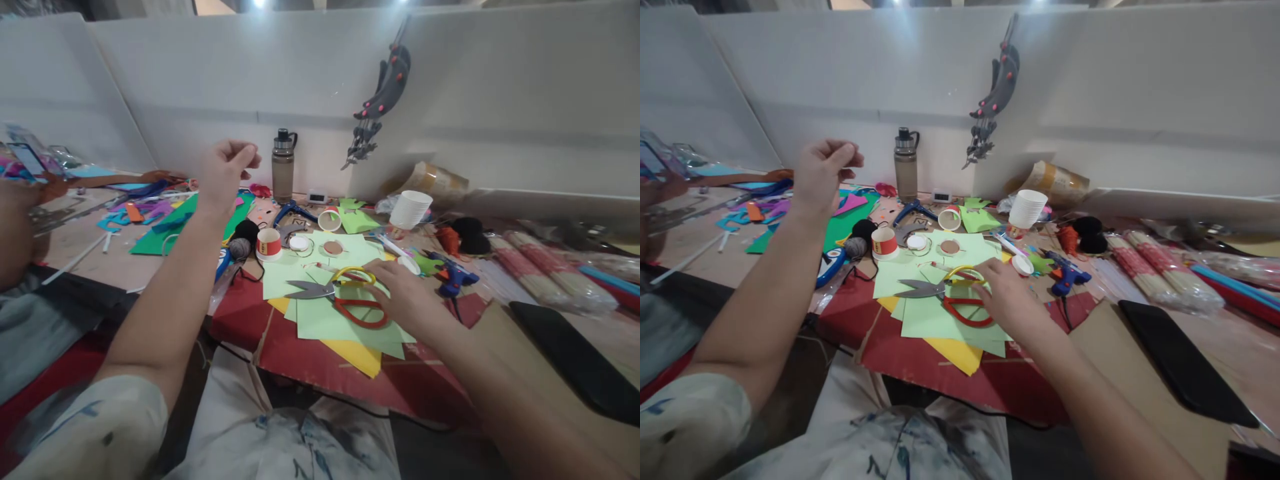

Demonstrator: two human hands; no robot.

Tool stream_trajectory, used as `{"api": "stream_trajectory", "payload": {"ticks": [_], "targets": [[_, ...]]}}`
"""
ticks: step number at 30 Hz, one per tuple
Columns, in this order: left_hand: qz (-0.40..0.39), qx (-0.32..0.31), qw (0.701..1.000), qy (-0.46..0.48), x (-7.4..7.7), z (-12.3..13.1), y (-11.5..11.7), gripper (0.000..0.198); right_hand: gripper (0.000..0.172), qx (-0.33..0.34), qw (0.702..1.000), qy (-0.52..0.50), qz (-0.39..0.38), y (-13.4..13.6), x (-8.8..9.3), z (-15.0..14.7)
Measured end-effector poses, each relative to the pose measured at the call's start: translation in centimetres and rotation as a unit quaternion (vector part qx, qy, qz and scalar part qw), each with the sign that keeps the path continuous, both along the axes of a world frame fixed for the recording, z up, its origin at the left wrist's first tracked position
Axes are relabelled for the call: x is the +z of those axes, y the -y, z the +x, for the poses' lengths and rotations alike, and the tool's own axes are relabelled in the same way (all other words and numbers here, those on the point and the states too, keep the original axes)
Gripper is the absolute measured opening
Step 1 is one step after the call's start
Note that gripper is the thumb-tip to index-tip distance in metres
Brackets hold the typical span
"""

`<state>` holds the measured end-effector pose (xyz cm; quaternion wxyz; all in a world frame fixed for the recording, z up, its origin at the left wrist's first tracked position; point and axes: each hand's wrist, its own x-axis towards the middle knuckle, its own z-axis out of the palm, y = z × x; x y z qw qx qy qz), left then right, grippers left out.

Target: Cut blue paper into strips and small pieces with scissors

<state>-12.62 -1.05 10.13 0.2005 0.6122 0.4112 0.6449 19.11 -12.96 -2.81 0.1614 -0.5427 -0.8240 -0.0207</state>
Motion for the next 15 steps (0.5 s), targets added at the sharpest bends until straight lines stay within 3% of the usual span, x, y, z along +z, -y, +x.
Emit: {"api": "stream_trajectory", "payload": {"ticks": [3, 9, 15], "targets": [[-0.009, -0.045, 0.999, -0.024, -1.5, 1.3, 0.8, 0.015, 0.037, 0.089, 0.995, 0.006, -0.047, 0.1, -0.9, -0.9], [-0.033, -0.095, 0.993, -0.065, -3.5, 3.5, 2.0, 0.015, 0.047, 0.109, 0.992, 0.025, -0.051, -0.5, -2.1, -1.1], [-0.063, -0.205, 0.962, -0.17, -2.4, 4.9, 6.0, 0.023, 0.051, 0.017, 0.999, 0.04, -0.013, -0.7, -0.7, -0.5]]}}
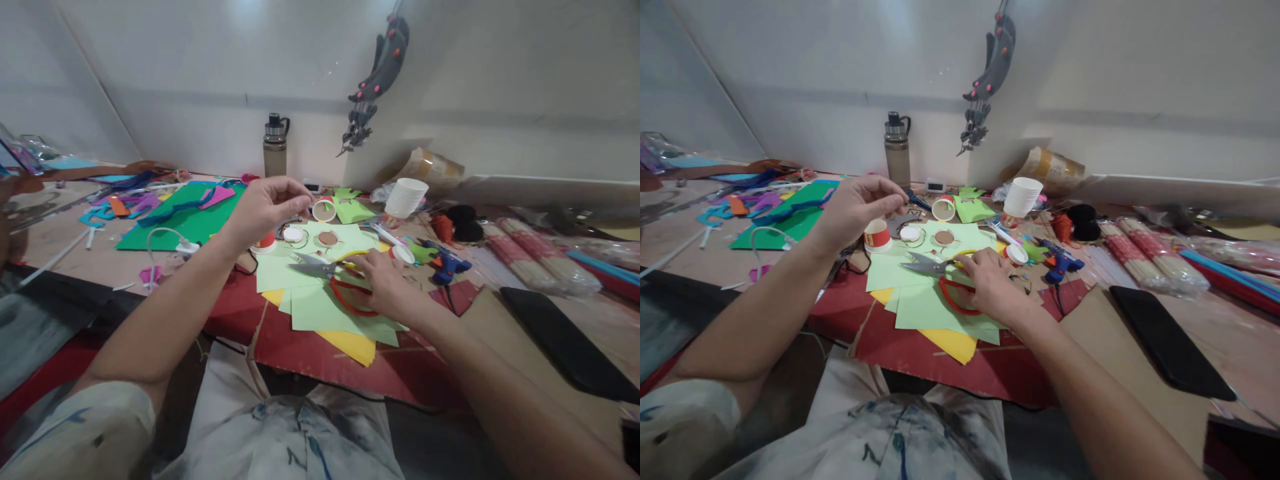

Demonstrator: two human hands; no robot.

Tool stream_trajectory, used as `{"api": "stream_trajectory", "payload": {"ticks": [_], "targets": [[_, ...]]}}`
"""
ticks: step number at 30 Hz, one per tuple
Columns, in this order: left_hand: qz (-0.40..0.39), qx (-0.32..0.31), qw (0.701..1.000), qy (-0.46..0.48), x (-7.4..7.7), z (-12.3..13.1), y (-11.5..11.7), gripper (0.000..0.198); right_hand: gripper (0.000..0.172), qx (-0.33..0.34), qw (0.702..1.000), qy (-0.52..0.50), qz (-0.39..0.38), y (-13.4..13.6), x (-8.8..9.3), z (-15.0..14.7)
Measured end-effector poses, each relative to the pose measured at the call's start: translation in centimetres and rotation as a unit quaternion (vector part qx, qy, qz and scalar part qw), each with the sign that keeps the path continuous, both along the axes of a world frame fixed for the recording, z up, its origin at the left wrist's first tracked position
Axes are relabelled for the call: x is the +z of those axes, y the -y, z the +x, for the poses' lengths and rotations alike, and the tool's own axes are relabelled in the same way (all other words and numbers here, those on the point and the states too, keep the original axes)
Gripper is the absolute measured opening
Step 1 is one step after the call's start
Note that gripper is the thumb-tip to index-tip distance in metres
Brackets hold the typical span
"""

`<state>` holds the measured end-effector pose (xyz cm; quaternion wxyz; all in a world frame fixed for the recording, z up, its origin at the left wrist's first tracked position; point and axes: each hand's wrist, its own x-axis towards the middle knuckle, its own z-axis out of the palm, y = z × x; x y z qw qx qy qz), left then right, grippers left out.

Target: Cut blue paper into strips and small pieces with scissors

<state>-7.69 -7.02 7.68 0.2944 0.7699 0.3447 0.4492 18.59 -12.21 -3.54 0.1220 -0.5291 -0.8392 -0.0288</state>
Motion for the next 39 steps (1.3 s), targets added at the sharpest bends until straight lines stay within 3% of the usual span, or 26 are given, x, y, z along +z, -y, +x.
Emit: {"api": "stream_trajectory", "payload": {"ticks": [3, 6, 9, 12, 15, 18, 23, 28, 34, 39], "targets": [[-0.014, -0.118, 0.982, -0.148, 0.1, 0.2, 1.8, 0.027, 0.05, -0.083, 0.996, -0.037, 0.027, -0.3, 0.2, 1.1], [0.013, -0.211, 0.923, -0.323, -1.6, 0.8, 2.5, 0.037, 0.052, -0.172, 0.983, -0.055, 0.04, -0.4, 0.3, 2.2], [0.061, -0.191, 0.875, -0.44, -4.9, 1.5, 2.2, 0.065, 0.052, -0.231, 0.972, -0.031, 0.037, -0.2, 0.1, 2.8], [0.059, -0.142, 0.849, -0.506, -7.6, 2.0, 1.3, 0.07, 0.053, -0.262, 0.965, -0.004, 0.009, 0.1, -0.4, 2.9], [0.031, -0.109, 0.84, -0.531, -8.7, 2.2, 0.2, 0.06, 0.055, -0.287, 0.958, 0.01, -0.02, 0.2, -1.0, 3.0], [0.037, -0.108, 0.838, -0.533, -8.6, 2.3, -0.5, 0.048, 0.054, -0.298, 0.954, 0.019, -0.021, 0.0, -1.5, 3.3], [0.065, -0.12, 0.844, -0.519, -8.4, 2.2, -0.8, 0.032, 0.045, -0.274, 0.961, 0.019, -0.002, -0.1, -1.6, 3.7], [0.083, -0.089, 0.832, -0.542, -8.2, 2.4, 0.6, 0.025, 0.038, -0.217, 0.975, -0.015, 0.049, 0.6, -0.8, 2.8], [0.121, -0.05, 0.81, -0.572, -8.5, 2.9, 1.7, 0.025, 0.049, -0.026, 0.999, -0.043, 0.008, 2.7, -0.8, -0.6], [0.117, -0.007, 0.814, -0.568, -8.4, 2.8, 1.8, 0.028, 0.024, -0.034, 0.999, 0.017, 0.013, 2.7, -0.4, -1.4]]}}
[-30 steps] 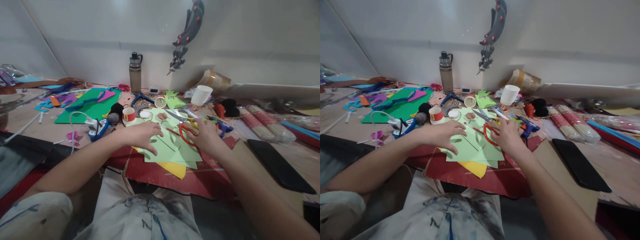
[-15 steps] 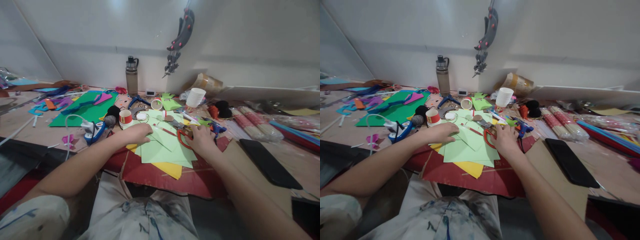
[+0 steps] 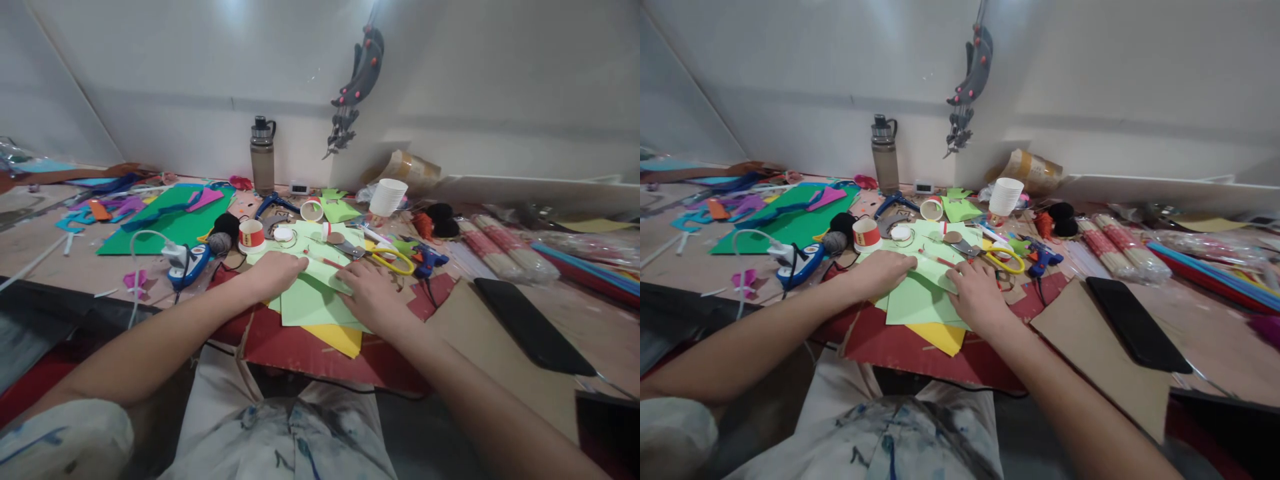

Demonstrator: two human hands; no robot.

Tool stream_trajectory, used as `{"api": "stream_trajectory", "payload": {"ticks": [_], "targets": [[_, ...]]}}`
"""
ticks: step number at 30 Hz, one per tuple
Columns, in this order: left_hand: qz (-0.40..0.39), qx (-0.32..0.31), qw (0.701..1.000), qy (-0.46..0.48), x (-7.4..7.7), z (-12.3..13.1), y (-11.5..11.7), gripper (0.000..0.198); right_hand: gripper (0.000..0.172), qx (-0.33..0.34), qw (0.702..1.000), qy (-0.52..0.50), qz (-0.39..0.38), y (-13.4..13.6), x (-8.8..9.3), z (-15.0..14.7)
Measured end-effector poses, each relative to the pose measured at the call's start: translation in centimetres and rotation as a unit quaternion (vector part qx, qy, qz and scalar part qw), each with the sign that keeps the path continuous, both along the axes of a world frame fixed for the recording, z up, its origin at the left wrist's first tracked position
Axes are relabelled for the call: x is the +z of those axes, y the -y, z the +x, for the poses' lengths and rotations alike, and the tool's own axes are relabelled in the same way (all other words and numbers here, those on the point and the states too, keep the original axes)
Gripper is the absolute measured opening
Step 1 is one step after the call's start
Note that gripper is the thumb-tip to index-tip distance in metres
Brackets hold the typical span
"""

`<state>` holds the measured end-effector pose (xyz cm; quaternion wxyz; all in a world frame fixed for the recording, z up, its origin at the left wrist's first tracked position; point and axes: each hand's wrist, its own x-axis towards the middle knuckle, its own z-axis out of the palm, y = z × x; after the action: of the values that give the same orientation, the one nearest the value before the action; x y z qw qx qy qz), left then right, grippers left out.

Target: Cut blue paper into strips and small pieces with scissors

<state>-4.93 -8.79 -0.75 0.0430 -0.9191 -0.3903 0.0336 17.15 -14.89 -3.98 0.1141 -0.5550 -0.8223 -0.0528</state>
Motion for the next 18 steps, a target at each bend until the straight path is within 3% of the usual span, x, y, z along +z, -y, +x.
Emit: {"api": "stream_trajectory", "payload": {"ticks": [4, 6, 8, 10, 12, 18], "targets": [[-0.011, 0.03, 0.999, 0.038, 0.4, -0.2, 0.0, 0.032, 0.027, 0.001, 0.996, -0.06, 0.06, 0.2, 0.7, 0.2], [-0.027, 0.036, 0.997, 0.06, 0.4, -0.2, -0.1, 0.033, 0.023, 0.046, 0.99, -0.103, 0.087, 1.0, 1.0, -0.1], [-0.037, 0.034, 0.996, 0.075, 0.4, -0.3, -0.3, 0.033, 0.018, 0.124, 0.983, -0.125, 0.06, 2.0, 1.1, -0.7], [-0.045, 0.03, 0.995, 0.078, 0.4, -0.4, -0.5, 0.034, 0.021, 0.179, 0.977, -0.111, -0.008, 2.8, 1.0, -1.5], [-0.057, 0.027, 0.995, 0.074, 0.4, -0.5, -0.7, 0.034, 0.029, 0.183, 0.979, -0.08, -0.049, 3.2, 0.9, -2.3], [-0.096, 0.002, 0.992, 0.083, 0.4, -0.6, -1.2, 0.03, 0.022, 0.157, 0.986, 0.052, -0.017, 2.9, 0.6, -3.8]]}}
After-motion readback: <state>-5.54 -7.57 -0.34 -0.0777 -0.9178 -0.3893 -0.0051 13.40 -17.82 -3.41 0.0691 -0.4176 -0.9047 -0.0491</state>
